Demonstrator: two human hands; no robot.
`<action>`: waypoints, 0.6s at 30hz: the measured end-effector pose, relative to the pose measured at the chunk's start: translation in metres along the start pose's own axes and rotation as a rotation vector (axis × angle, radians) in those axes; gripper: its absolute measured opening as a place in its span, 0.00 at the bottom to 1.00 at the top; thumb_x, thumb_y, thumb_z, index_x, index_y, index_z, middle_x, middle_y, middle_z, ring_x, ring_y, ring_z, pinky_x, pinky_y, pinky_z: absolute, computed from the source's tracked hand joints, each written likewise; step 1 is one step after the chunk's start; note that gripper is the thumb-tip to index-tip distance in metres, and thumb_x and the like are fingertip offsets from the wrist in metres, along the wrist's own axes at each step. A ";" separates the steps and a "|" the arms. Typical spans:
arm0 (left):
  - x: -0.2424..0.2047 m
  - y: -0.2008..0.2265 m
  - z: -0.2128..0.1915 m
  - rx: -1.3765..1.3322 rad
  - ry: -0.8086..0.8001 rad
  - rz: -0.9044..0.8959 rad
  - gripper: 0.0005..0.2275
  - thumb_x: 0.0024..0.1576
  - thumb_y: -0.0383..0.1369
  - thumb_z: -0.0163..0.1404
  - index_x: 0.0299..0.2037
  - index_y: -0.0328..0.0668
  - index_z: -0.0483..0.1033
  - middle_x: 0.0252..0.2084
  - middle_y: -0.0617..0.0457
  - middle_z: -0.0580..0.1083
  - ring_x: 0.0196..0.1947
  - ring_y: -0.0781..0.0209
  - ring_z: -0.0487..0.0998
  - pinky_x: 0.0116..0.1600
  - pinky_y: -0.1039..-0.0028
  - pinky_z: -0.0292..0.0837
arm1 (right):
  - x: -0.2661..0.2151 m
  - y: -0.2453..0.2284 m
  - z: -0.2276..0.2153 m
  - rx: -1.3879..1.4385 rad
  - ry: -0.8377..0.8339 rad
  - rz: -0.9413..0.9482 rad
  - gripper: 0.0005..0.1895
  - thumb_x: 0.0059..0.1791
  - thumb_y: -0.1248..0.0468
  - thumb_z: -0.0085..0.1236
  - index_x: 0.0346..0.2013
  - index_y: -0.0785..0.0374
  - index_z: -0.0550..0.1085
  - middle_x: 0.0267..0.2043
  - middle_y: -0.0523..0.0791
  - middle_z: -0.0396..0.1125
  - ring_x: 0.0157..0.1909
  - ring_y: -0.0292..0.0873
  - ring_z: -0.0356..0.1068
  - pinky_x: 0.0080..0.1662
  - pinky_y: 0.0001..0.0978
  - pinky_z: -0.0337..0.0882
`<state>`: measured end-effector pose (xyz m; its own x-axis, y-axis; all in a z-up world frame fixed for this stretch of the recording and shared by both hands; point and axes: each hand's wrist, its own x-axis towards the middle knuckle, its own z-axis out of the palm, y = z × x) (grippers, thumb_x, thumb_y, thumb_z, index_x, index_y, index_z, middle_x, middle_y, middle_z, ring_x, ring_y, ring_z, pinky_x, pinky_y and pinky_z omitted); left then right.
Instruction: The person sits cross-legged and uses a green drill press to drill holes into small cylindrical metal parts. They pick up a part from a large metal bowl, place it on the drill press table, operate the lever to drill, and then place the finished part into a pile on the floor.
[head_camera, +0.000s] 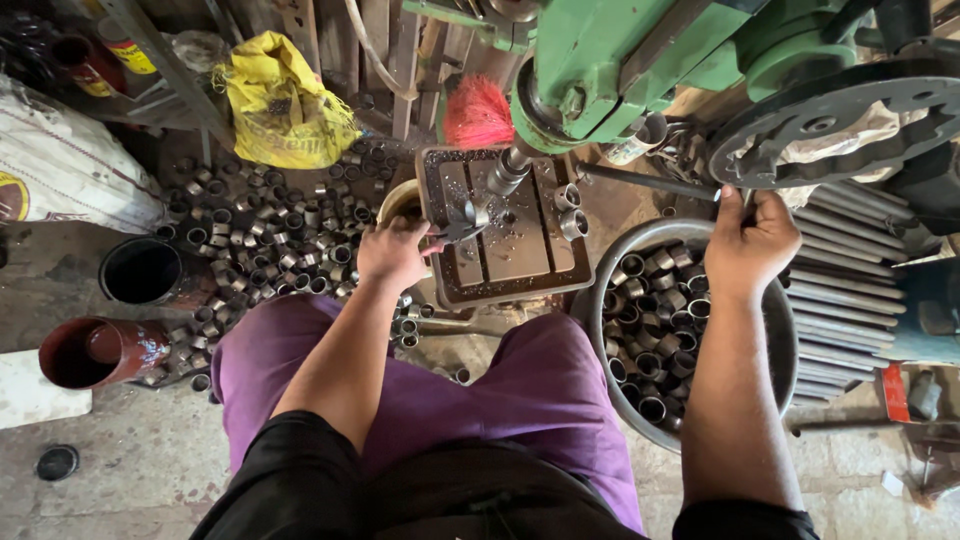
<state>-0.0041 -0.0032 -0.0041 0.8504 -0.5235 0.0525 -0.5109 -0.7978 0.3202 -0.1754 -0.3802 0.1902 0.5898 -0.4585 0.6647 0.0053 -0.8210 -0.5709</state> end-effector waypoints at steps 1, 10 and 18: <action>0.000 0.000 -0.001 0.001 -0.011 -0.003 0.18 0.59 0.56 0.50 0.50 0.59 0.78 0.41 0.52 0.77 0.40 0.53 0.81 0.46 0.60 0.75 | 0.000 0.000 0.000 0.006 -0.001 0.016 0.04 0.58 0.73 0.63 0.41 0.72 0.76 0.33 0.43 0.72 0.33 0.30 0.64 0.36 0.23 0.64; 0.002 0.003 -0.005 0.018 -0.063 -0.014 0.19 0.58 0.57 0.49 0.50 0.60 0.78 0.42 0.51 0.77 0.40 0.53 0.80 0.47 0.61 0.74 | 0.005 0.000 -0.002 0.011 -0.069 0.002 0.05 0.60 0.71 0.61 0.40 0.71 0.76 0.29 0.42 0.67 0.29 0.31 0.60 0.34 0.25 0.61; 0.000 0.000 -0.006 0.003 -0.019 0.002 0.18 0.58 0.58 0.51 0.49 0.63 0.79 0.40 0.53 0.77 0.40 0.54 0.80 0.48 0.62 0.73 | 0.012 0.015 -0.007 0.242 -0.281 0.142 0.10 0.65 0.65 0.51 0.40 0.67 0.72 0.23 0.40 0.63 0.23 0.33 0.62 0.28 0.26 0.61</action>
<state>-0.0030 -0.0018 0.0014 0.8467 -0.5309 0.0353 -0.5133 -0.7975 0.3171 -0.1741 -0.4006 0.1931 0.7960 -0.4236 0.4323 0.0779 -0.6366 -0.7672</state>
